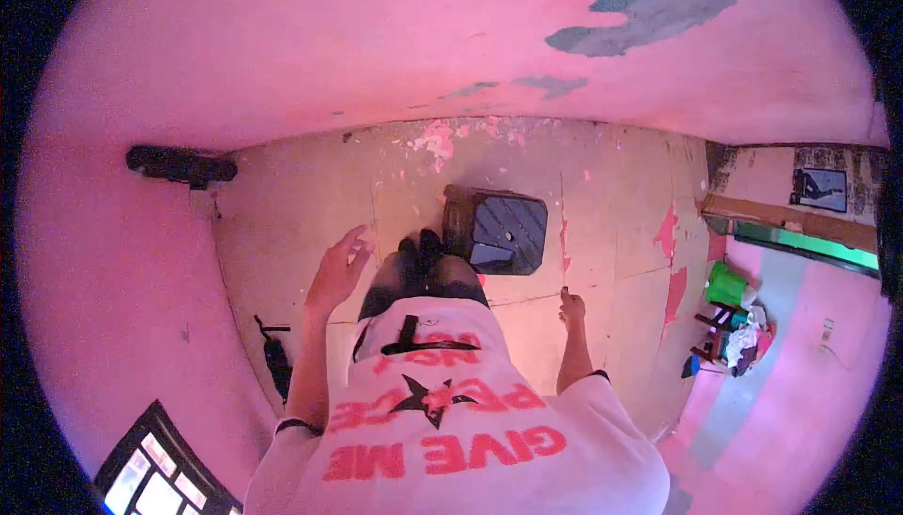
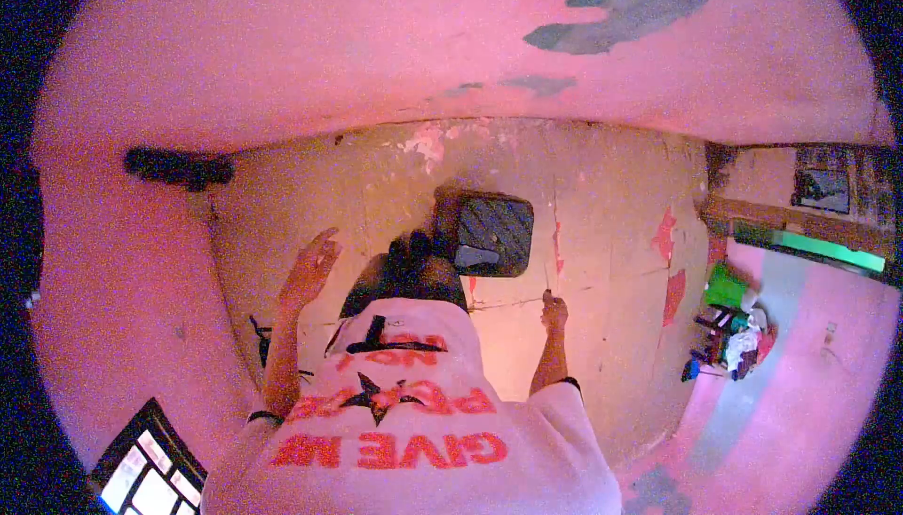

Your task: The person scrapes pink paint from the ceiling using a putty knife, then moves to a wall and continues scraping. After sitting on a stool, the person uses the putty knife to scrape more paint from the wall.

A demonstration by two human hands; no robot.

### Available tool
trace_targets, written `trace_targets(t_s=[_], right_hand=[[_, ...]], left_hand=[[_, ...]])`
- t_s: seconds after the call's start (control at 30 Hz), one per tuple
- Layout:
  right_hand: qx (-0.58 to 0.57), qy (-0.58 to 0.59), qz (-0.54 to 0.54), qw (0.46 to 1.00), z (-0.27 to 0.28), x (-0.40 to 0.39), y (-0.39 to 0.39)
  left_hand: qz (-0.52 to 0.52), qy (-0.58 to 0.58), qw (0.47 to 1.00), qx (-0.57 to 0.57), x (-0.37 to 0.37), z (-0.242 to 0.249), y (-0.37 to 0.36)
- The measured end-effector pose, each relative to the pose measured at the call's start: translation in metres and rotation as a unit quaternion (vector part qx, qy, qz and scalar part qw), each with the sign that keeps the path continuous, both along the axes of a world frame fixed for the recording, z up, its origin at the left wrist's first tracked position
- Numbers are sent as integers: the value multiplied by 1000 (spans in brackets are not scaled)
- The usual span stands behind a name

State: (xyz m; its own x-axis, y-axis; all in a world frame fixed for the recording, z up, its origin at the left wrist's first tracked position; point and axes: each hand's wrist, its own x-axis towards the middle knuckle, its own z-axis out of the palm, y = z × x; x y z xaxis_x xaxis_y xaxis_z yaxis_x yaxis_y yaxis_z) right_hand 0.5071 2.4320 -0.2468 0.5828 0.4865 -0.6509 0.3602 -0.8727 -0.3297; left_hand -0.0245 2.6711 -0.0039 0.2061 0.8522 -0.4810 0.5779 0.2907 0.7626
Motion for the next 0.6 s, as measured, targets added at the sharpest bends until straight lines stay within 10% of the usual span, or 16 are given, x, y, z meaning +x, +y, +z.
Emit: trace_targets(t_s=[0.07, 0.27, 0.6], right_hand=[[30, 77, -199, 976, 62, -52, 13], [20, 172, -113, 978, 101, -79, 19], [25, 8, 28, 999, 37, 25, 22]], left_hand=[[-8, -18, 999, 41, 7, -26, 2], [-98, 3, 993, 72, 56, -79, 12], [-43, -39, 997, -56, 123, -52, -38]])
